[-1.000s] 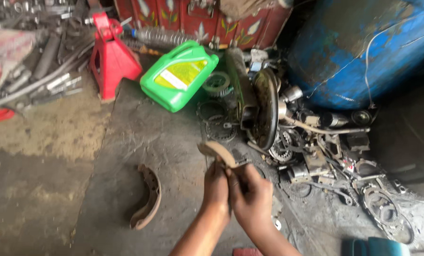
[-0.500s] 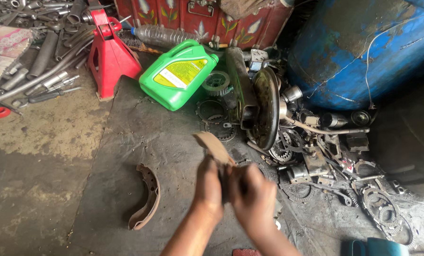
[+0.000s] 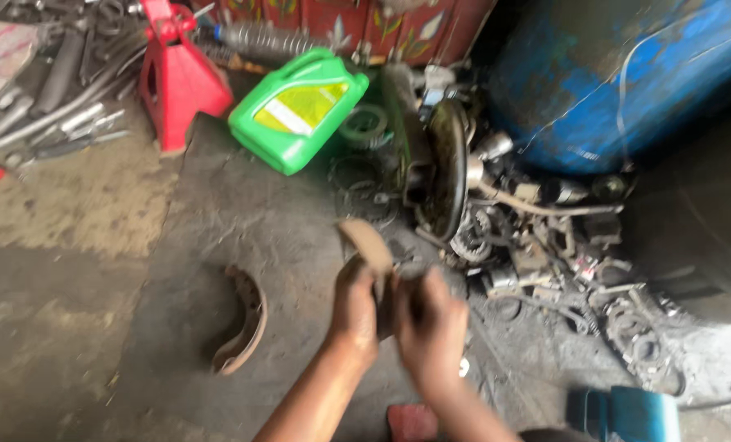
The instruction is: The person holds and works on brake shoes by hand and using a small metal tool to manipulate the surfaces.
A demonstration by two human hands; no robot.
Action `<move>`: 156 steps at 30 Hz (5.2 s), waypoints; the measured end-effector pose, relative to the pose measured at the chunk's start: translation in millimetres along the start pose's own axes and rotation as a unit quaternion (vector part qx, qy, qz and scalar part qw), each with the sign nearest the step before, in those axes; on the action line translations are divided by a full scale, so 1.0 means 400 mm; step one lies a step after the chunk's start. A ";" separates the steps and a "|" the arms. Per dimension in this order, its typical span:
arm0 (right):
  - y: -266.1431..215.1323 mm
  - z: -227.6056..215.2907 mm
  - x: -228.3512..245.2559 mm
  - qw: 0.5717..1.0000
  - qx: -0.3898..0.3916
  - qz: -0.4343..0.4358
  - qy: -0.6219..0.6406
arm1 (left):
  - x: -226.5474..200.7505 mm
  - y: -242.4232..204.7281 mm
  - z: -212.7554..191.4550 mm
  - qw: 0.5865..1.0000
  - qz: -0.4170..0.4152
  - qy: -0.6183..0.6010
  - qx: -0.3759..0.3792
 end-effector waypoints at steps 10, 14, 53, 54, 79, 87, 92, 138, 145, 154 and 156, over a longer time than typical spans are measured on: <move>0.029 -0.002 -0.037 0.999 0.001 0.035 -0.009 | 0.013 0.000 0.042 0.999 0.014 -0.007 0.037; -0.029 0.016 0.005 0.999 0.023 -0.014 0.034 | -0.040 0.036 0.016 0.999 0.031 0.026 0.012; -0.004 0.076 -0.052 0.990 0.023 0.044 0.128 | -0.107 0.018 -0.031 0.997 -0.009 0.012 -0.071; -0.016 0.078 -0.043 0.992 0.026 0.035 0.116 | -0.097 0.024 -0.035 0.997 -0.023 0.012 -0.077; -0.049 0.114 -0.172 0.973 0.018 0.123 0.196 | -0.106 0.006 -0.022 0.968 0.085 0.221 -0.082; -0.086 0.134 -0.170 0.956 0.026 0.156 0.245 | -0.118 0.032 -0.050 0.974 0.084 0.186 -0.098; -0.040 0.120 -0.194 0.959 0.016 0.146 0.242 | -0.063 -0.001 -0.034 0.980 0.069 0.163 -0.086; -0.017 0.116 -0.180 0.968 0.052 0.135 0.202 | -0.102 0.043 -0.074 0.989 0.046 0.061 -0.129; -0.022 0.120 -0.143 0.967 0.048 0.145 0.205 | -0.124 0.057 -0.100 0.985 0.067 0.070 -0.141; -0.013 0.115 -0.128 0.982 0.049 0.104 0.151 | -0.055 0.039 -0.053 0.985 0.045 0.135 -0.095; -0.012 0.111 -0.144 0.979 0.051 0.122 0.152 | -0.059 0.038 -0.046 0.984 0.052 0.148 -0.084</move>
Point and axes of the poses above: each hand's wrist, its own y-axis towards the middle knuckle, its own z-axis out of the palm, x = y × z, the point moved 10 cm from there along y, towards the middle knuckle, and after that the axes turned 3 degrees about y, right-handed, at the moved point
